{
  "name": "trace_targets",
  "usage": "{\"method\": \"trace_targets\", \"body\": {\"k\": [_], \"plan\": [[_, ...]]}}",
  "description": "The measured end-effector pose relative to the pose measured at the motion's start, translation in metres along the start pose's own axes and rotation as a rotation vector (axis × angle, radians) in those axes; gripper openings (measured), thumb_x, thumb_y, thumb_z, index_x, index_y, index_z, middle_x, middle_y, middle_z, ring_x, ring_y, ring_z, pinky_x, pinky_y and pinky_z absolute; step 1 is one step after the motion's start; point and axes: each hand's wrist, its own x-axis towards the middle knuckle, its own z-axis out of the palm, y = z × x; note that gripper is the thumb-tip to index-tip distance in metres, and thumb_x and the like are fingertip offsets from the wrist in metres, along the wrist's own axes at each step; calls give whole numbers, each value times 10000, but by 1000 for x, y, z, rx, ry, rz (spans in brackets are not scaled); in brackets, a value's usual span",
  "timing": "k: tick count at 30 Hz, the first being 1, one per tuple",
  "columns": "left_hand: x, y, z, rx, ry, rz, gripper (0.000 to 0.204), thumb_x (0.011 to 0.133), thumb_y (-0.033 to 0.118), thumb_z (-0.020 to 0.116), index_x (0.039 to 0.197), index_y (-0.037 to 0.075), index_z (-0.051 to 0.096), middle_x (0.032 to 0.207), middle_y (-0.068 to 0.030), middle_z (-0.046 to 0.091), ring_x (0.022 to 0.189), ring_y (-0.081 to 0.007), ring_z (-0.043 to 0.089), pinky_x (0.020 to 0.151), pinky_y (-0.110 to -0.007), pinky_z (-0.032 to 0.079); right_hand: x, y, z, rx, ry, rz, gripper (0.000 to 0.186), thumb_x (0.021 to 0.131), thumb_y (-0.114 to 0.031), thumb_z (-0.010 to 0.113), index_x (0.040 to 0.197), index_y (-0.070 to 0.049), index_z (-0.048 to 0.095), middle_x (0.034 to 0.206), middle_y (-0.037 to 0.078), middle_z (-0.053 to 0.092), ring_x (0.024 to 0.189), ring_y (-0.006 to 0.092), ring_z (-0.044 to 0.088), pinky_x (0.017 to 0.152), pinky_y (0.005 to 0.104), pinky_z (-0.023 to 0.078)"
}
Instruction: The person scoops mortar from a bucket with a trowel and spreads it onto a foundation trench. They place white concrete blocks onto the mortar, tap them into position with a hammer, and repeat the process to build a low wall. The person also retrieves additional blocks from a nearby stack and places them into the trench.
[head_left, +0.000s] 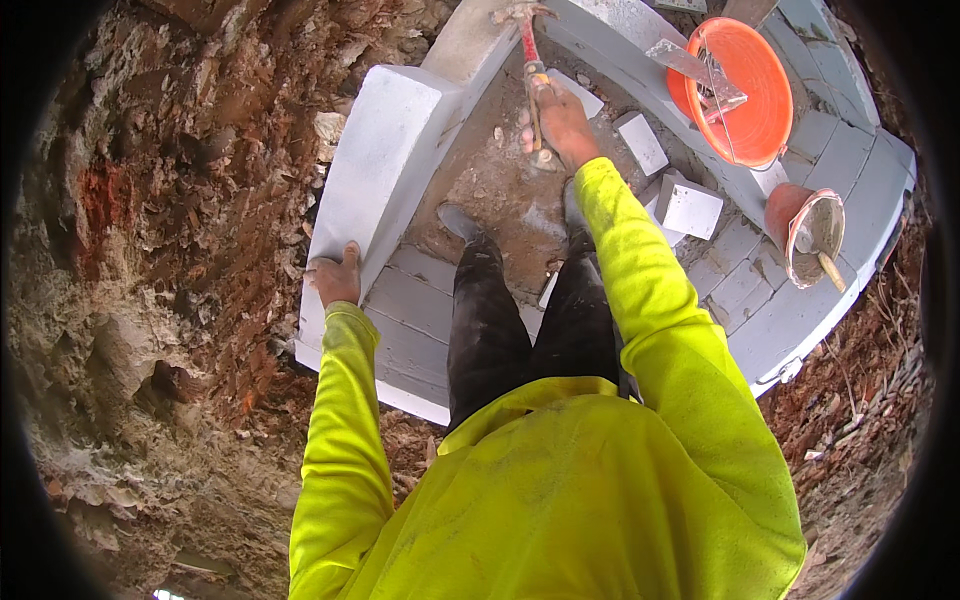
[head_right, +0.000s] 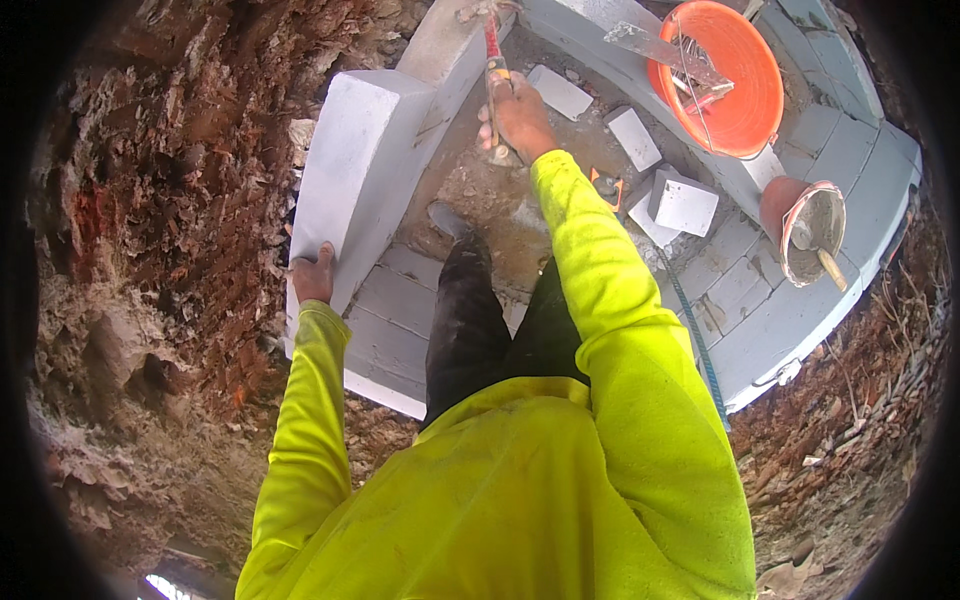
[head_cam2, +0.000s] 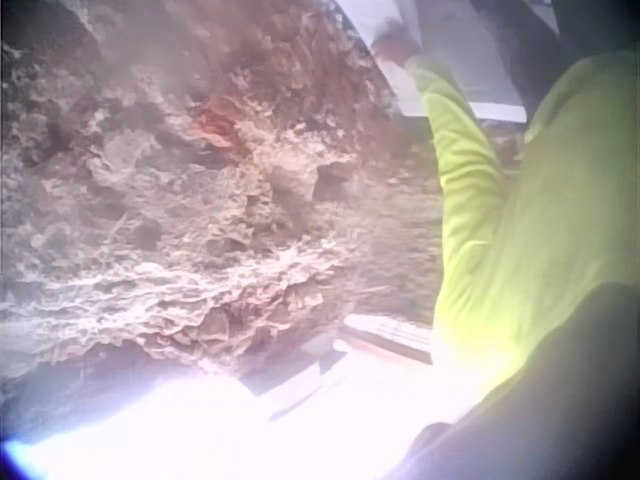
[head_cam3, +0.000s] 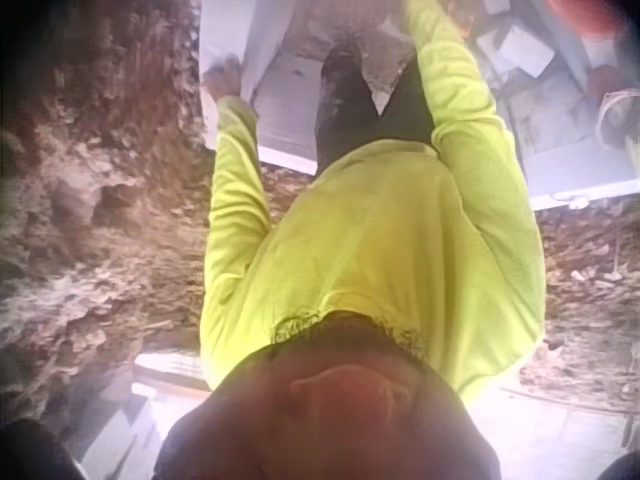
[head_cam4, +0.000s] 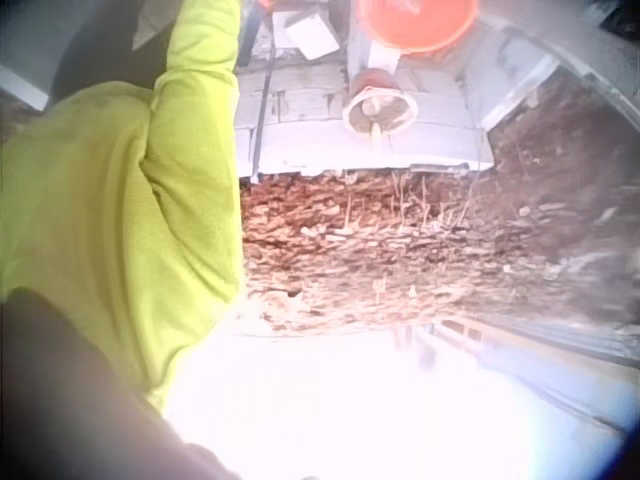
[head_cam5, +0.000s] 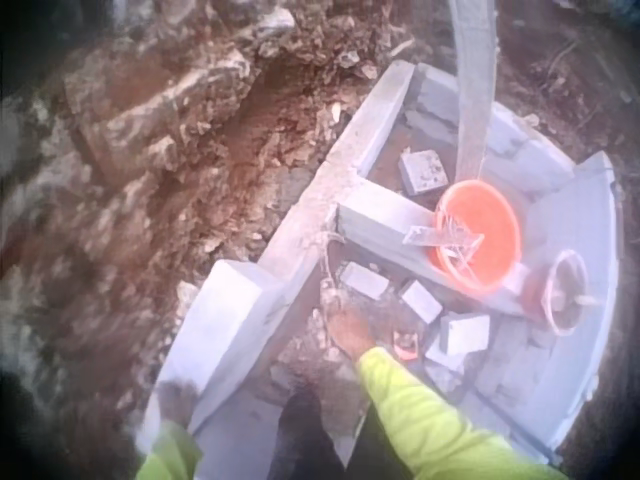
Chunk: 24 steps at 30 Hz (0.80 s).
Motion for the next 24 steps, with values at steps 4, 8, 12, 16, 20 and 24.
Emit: {"method": "trace_targets", "body": {"k": [4,8,12,16,20,24], "plan": [[-9,13,-4,23,17,-61,1201,822,638,640,1423,-241,83,1462,-497,116,1399,-608,161,1176,-546,199,23,-37,-2,-351,-222,31,380,1029,-368,460,1226,-45,493,731,64,566,476,148,540,429,312,499],[-21,23,-2,-17,30,-95,1205,814,617,658,1425,-241,73,1480,-491,80,1411,-613,103,1184,-557,149,17,-55,0,-614,-457,12,418,1020,-346,480,1294,-31,499,729,83,582,463,156,546,434,323,495],[-21,30,1,-22,84,-86,1203,802,598,677,1424,-243,83,1479,-488,101,1411,-607,111,1184,-572,114,8,-57,6,-204,-235,-116,353,1017,-337,485,1224,-52,505,714,71,565,461,152,545,414,325,486],[-35,43,-3,-83,61,-207,1153,800,588,684,1495,-125,101,1563,-370,39,1467,-513,56,1074,-653,332,-18,-52,18,-636,-387,115,307,1015,-338,486,1175,-81,535,634,12,537,411,107,507,367,277,437],[-48,61,-22,-143,62,-258,1103,819,560,683,1504,-107,134,1568,-356,82,1469,-499,87,1125,-581,308,-67,-40,20,-552,-308,-282,287,1032,-343,488,1110,-69,522,618,0,516,414,92,497,363,245,385],[-69,46,-25,-248,137,-182,1019,830,496,693,1515,-63,186,1594,-286,126,1485,-428,143,1119,-575,317,-125,-20,3,-777,-315,-435,315,1010,-207,536,1253,-15,481,713,12,535,507,57,491,442,211,416]]}}
